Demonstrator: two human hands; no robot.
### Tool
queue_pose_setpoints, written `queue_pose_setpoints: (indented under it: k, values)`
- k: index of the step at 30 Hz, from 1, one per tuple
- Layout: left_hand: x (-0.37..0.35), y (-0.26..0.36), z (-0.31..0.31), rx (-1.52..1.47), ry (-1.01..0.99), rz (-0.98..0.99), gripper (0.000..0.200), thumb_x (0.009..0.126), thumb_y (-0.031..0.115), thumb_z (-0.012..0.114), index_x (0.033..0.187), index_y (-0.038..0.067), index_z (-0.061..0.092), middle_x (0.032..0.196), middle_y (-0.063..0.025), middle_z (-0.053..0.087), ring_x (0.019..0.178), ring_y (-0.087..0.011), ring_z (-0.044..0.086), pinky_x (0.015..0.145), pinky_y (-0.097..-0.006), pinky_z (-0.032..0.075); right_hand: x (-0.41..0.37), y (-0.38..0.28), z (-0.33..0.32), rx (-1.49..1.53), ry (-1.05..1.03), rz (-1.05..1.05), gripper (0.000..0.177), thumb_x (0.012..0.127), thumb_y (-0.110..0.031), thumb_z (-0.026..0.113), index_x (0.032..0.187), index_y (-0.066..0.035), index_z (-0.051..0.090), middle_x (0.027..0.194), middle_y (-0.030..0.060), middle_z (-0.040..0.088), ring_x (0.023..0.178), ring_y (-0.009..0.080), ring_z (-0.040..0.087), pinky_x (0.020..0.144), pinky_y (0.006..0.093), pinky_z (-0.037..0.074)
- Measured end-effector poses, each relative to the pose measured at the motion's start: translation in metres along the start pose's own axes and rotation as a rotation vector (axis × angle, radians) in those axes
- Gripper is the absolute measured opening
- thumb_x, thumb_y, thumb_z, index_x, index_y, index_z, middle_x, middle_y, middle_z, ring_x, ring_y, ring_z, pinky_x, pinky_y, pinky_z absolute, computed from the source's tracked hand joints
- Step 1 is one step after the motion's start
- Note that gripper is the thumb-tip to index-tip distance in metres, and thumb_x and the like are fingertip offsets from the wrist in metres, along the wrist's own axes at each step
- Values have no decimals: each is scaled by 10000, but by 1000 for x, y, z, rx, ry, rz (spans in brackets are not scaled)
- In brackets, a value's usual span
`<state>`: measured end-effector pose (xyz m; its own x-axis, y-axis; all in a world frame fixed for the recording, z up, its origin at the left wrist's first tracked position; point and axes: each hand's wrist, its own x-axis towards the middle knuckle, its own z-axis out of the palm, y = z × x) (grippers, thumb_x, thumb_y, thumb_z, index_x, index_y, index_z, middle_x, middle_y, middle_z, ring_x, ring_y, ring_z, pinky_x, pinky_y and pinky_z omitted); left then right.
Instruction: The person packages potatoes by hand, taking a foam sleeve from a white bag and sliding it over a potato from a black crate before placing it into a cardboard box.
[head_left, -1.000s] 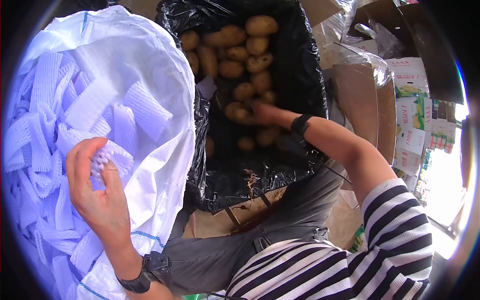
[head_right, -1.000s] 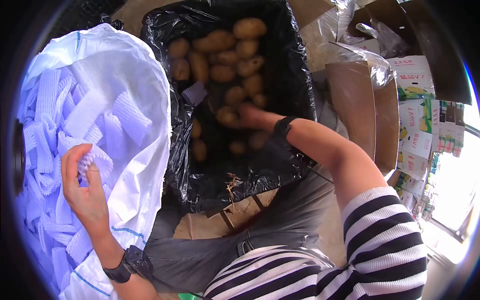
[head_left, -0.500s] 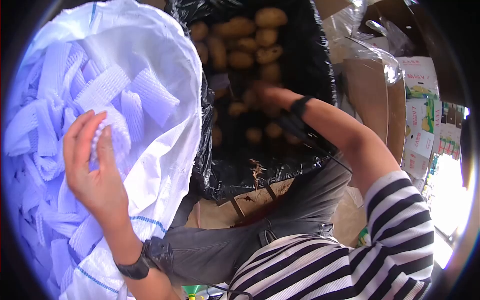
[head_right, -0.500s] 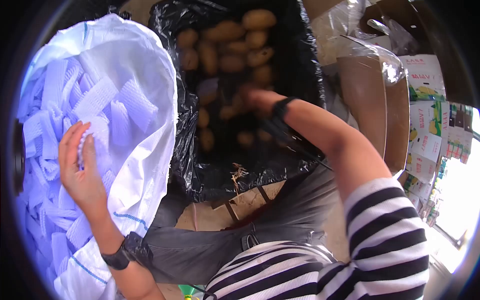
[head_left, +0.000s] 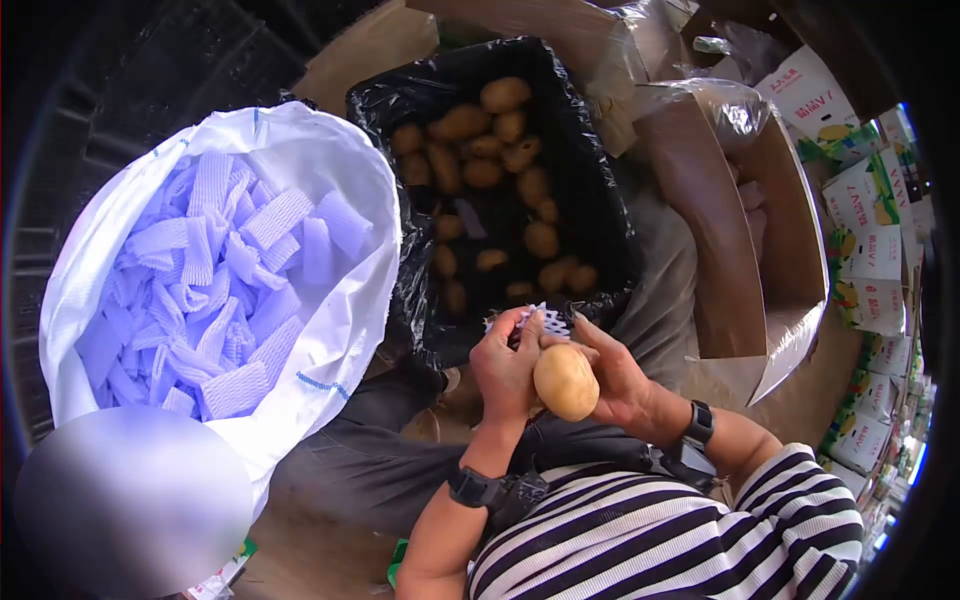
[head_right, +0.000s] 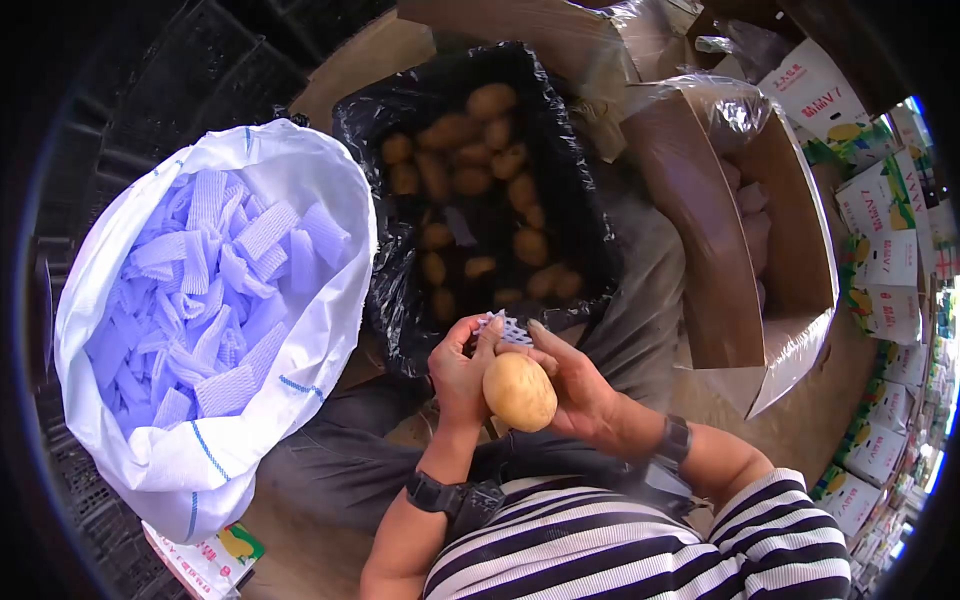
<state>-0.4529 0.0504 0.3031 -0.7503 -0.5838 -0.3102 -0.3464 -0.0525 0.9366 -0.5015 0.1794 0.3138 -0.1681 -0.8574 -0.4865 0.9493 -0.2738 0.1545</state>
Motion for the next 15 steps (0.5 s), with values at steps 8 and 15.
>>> queue_pose_setpoints:
  k: [8, 15]
  values:
    - [-4, 7, 9, 51, -22, 219, 158, 803, 125, 664, 910, 9, 652, 787, -121, 654, 685, -157, 623, 640, -268, 479, -35, -35, 0, -467, -46, -42, 564, 842, -264, 612, 1300, -27, 382, 1228, 118, 482, 1146, 238, 480, 985, 425, 381]
    - [-9, 28, 84, 540, -462, 1177, 423, 774, 108, 553, 1185, 23, 506, 682, -4, 489, 563, -129, 510, 490, -263, 423, -67, -59, -22, -353, 261, -795, 405, 878, -228, 572, 1207, -14, 475, 1170, 123, 539, 1054, 229, 542, 955, 397, 410]
